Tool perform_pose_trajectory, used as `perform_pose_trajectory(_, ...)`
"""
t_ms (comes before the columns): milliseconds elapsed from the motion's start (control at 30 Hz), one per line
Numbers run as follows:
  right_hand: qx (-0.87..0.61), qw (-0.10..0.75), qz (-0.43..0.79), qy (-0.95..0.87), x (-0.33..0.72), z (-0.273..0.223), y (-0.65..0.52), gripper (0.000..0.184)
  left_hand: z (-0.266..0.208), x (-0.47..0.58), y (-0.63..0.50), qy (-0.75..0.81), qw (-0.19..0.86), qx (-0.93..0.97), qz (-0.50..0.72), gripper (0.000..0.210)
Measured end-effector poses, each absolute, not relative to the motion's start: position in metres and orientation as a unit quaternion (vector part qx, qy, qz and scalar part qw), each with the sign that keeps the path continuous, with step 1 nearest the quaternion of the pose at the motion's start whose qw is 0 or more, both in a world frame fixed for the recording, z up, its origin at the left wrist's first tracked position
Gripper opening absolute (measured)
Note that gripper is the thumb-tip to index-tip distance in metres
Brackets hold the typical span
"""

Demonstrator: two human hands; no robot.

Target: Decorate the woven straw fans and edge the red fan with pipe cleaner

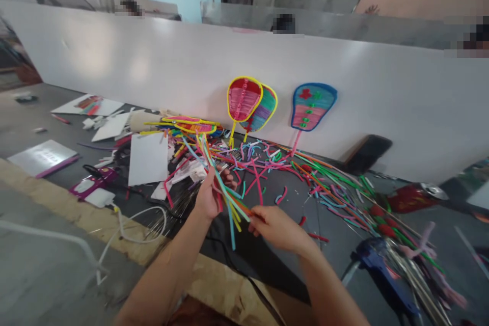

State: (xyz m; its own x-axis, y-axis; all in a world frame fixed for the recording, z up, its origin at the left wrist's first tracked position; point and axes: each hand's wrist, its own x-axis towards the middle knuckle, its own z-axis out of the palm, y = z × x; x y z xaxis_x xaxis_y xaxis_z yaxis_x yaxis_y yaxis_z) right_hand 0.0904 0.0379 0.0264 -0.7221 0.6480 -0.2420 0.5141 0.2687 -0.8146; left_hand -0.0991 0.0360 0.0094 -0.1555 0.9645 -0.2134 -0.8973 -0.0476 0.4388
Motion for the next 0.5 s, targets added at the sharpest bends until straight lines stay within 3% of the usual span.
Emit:
perform_pose_trajectory(167, -0.413, 0.085, 0.400, -0.814, 0.119, 0.038, 0.054, 0.033, 0.009, -0.103, 0.038, 0.279, 0.619, 0.036, 0.733, 0.012)
perform_pose_trajectory(300, -0.446, 0.101, 0.418, -0.785, 0.142, 0.041, 0.059, 0.031, 0.004, -0.103, 0.040, 0.315, 0.597, 0.017, 0.737, 0.008)
perform_pose_trajectory(500, -0.449, 0.234, 0.446, -0.738, 0.155, 0.049, 0.058, 0.041, 0.000, -0.102, 0.041, 0.314, 0.653, 0.031, 0.688, 0.013)
